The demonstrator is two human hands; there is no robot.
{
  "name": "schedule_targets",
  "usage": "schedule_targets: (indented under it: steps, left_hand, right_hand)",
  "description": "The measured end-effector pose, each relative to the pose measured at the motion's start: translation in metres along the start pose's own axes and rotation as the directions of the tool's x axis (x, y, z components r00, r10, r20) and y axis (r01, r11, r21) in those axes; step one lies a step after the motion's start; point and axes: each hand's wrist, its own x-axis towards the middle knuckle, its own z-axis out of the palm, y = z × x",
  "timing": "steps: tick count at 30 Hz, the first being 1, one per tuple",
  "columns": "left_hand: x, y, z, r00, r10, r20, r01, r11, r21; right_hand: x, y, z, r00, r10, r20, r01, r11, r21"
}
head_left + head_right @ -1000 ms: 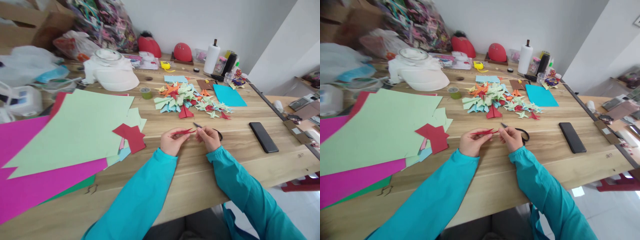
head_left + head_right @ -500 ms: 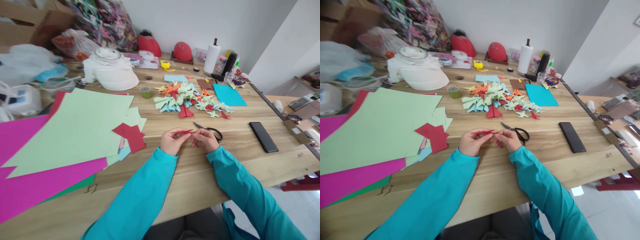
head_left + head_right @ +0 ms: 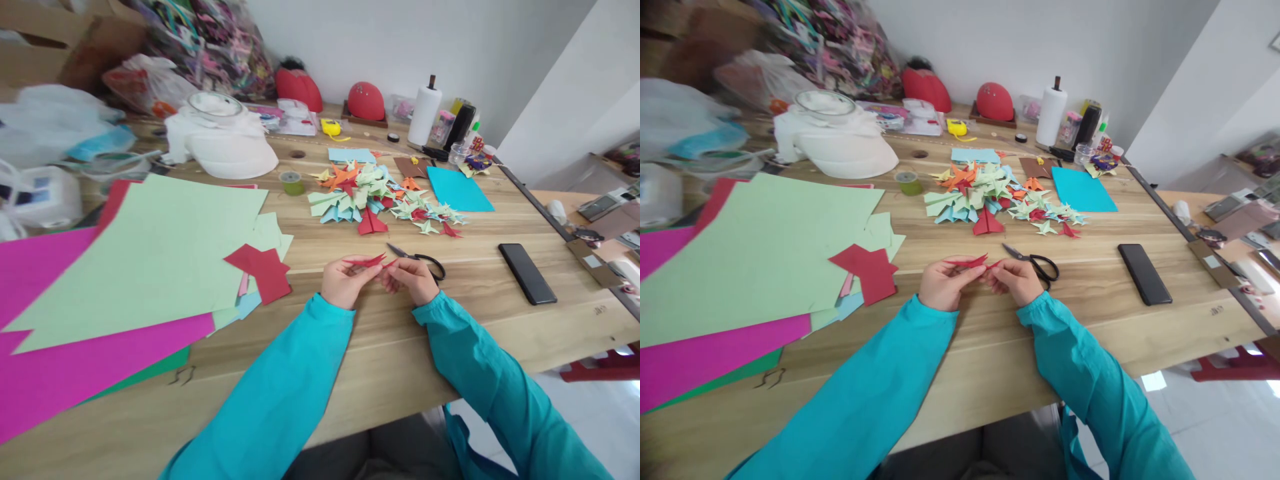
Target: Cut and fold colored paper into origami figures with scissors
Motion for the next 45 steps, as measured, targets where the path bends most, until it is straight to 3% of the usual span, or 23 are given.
schedule_targets:
  steps: [4,13,22,30,40,45]
  left_hand:
    - [0.0014,-0.0005,0.0003,0.997,-0.075,0.020,0.076,0.995,-0.064]
    - [-0.0015,0.0037,0.0015,0.998,-0.049,0.026,0.050,0.997,-0.058]
    - [-0.0025,0.0048,0.0028,0.993,-0.115,0.042,0.118,0.989,-0.088]
    - [-0.0017,0.0051,0.0027,0.983,-0.183,-0.001,0.181,0.971,-0.157]
    - [-0.0039,0.0035,0.0043,0.994,-0.106,0.021,0.107,0.991,-0.082]
    - [-0.0041,0.0054,0.0041,0.987,-0.148,0.058,0.154,0.980,-0.125]
  right_hand:
    - [0.0003,-0.0001,0.0001,0.999,-0.054,0.000,0.054,0.998,-0.035]
    - [0.0043,0.0034,0.0014,0.986,-0.160,-0.048,0.157,0.986,-0.058]
    - [0.0032,0.0031,0.0042,0.978,-0.168,-0.124,0.163,0.985,-0.050]
    - [0.0040,0.0009,0.0056,0.987,-0.117,-0.109,0.117,0.993,-0.007]
    - [0.0025,0.0007,0.0061,0.973,-0.179,-0.148,0.173,0.983,-0.054]
    - [0.0033,-0.0002,0.0064,0.961,-0.197,-0.196,0.186,0.980,-0.074]
